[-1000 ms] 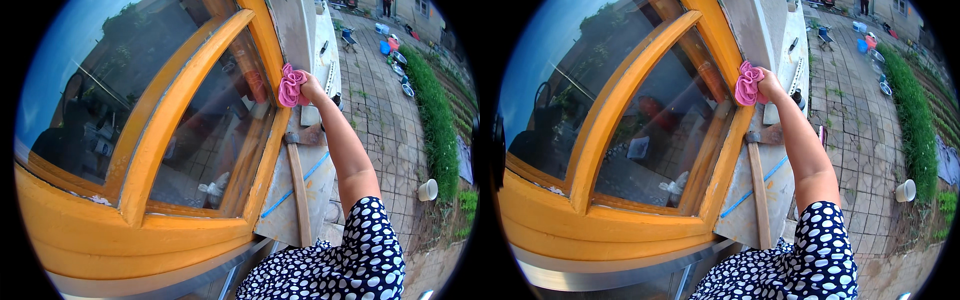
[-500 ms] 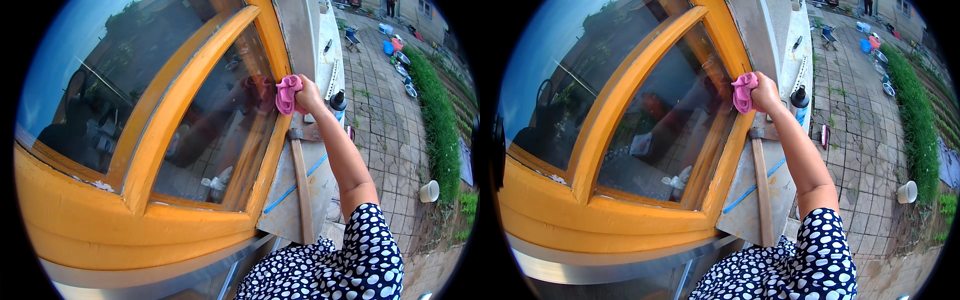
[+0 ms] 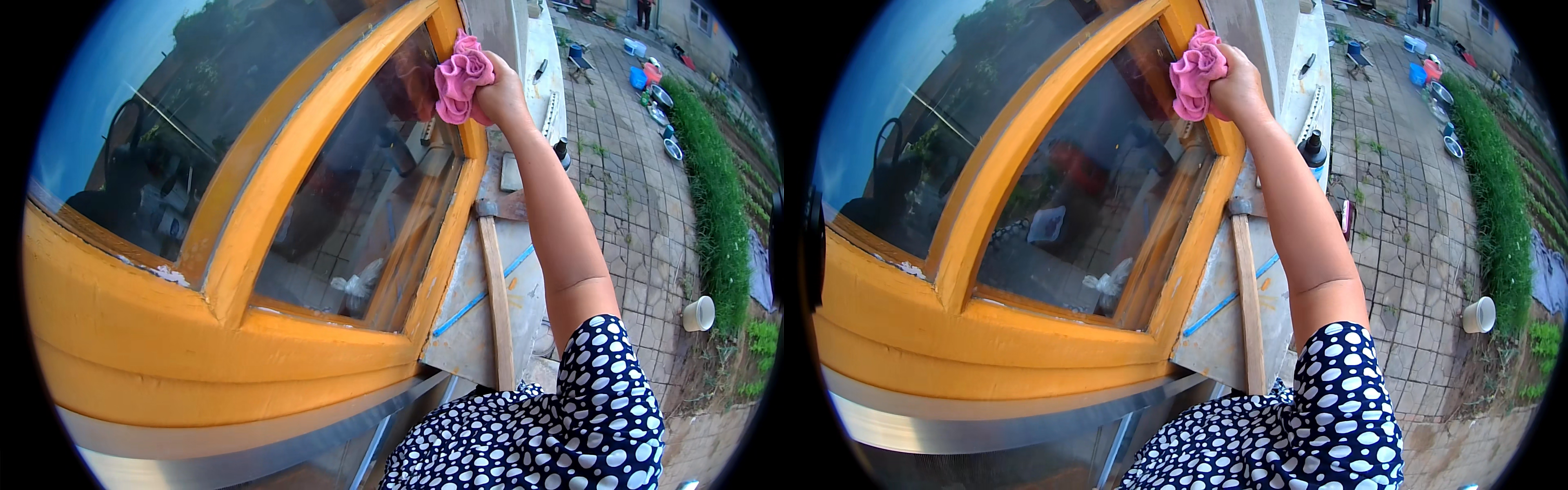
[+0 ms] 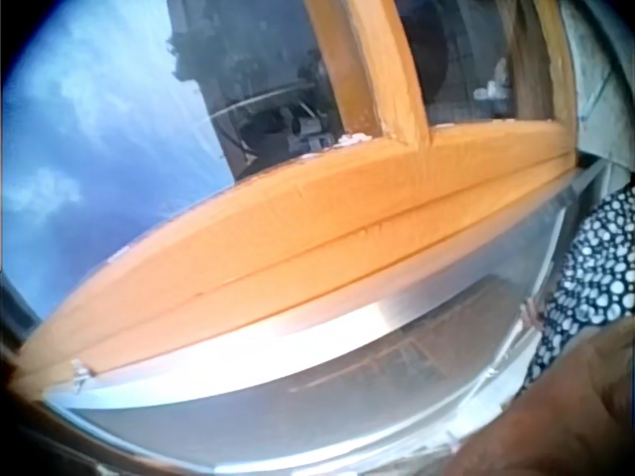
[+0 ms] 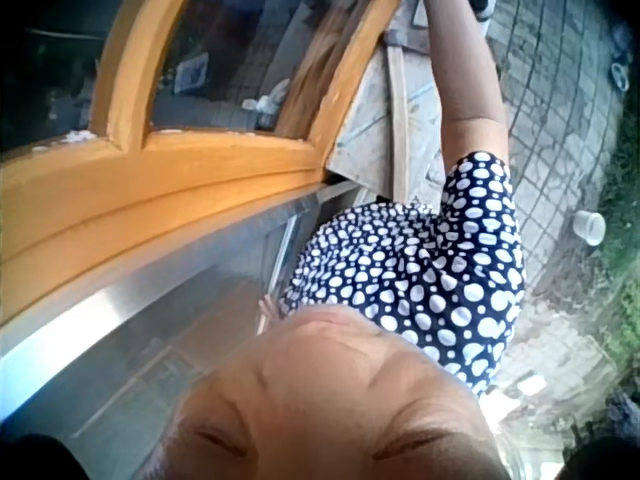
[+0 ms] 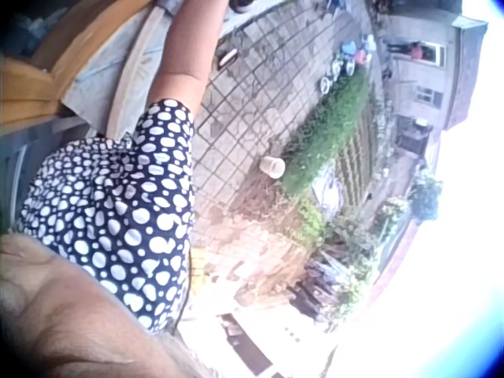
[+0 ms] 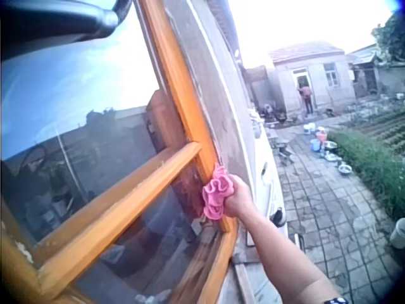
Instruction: The person wipes the exterior surfaces of a window assembly using a pink cloth. They clean the yellow wooden frame, the glass panes, and the metal screen door frame and handle. The person moves around the window to reach different sections, including the lower sills and the screen door.
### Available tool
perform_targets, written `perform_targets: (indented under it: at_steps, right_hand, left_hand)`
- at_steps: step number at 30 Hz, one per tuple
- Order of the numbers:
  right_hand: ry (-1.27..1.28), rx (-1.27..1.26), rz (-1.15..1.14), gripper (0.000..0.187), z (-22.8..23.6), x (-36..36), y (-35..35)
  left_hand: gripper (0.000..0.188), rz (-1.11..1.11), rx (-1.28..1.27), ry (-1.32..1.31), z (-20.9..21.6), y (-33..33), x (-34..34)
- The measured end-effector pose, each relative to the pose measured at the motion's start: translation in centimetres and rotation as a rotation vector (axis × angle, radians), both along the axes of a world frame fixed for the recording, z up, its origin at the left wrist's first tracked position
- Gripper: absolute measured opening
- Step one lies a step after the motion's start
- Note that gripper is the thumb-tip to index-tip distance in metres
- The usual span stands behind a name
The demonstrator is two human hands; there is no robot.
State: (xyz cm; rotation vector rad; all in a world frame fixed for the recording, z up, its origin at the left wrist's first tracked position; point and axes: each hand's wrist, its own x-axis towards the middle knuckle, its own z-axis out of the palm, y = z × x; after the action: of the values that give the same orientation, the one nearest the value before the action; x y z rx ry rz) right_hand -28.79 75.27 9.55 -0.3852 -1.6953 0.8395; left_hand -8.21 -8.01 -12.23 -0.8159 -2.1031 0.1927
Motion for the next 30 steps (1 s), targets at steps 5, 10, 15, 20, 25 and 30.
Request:
perform_targets:
  at_steps: [5, 10, 15, 20, 25, 30]
  right_hand:
    - [-0.128, -0.118, 0.074, 0.029, -4.4, 0.9, -0.2]
    - [-0.197, -0.21, 0.077, 0.026, -7.6, 1.8, -0.7]
    - [-0.256, -0.283, 0.067, 0.024, -8.8, 3.3, -2.2]
    - [-0.511, -0.312, 0.214, 0.03, -12.3, 3.8, -4.9]
    - [-0.678, 0.037, 0.18, 0.032, -11.7, 6.4, -9.9]
    - [-0.722, 0.246, 0.18, 0.025, -11.4, 8.5, -13.4]
  left_hand:
    - [0.032, -0.001, 0.001, 0.002, 0.1, -0.2, 0.5]
    - [0.032, -0.005, 0.001, 0.012, 0.4, -0.2, 0.5]
    - [0.032, 0.009, 0.003, 0.004, 0.6, -0.4, 2.1]
    - [0.033, 0.033, -0.008, -0.018, 1.1, -1.2, 4.6]
    - [0.033, 0.044, -0.014, -0.038, 1.7, -2.0, 6.4]
    - [0.033, 0.05, -0.02, -0.063, 2.3, -3.2, 8.4]
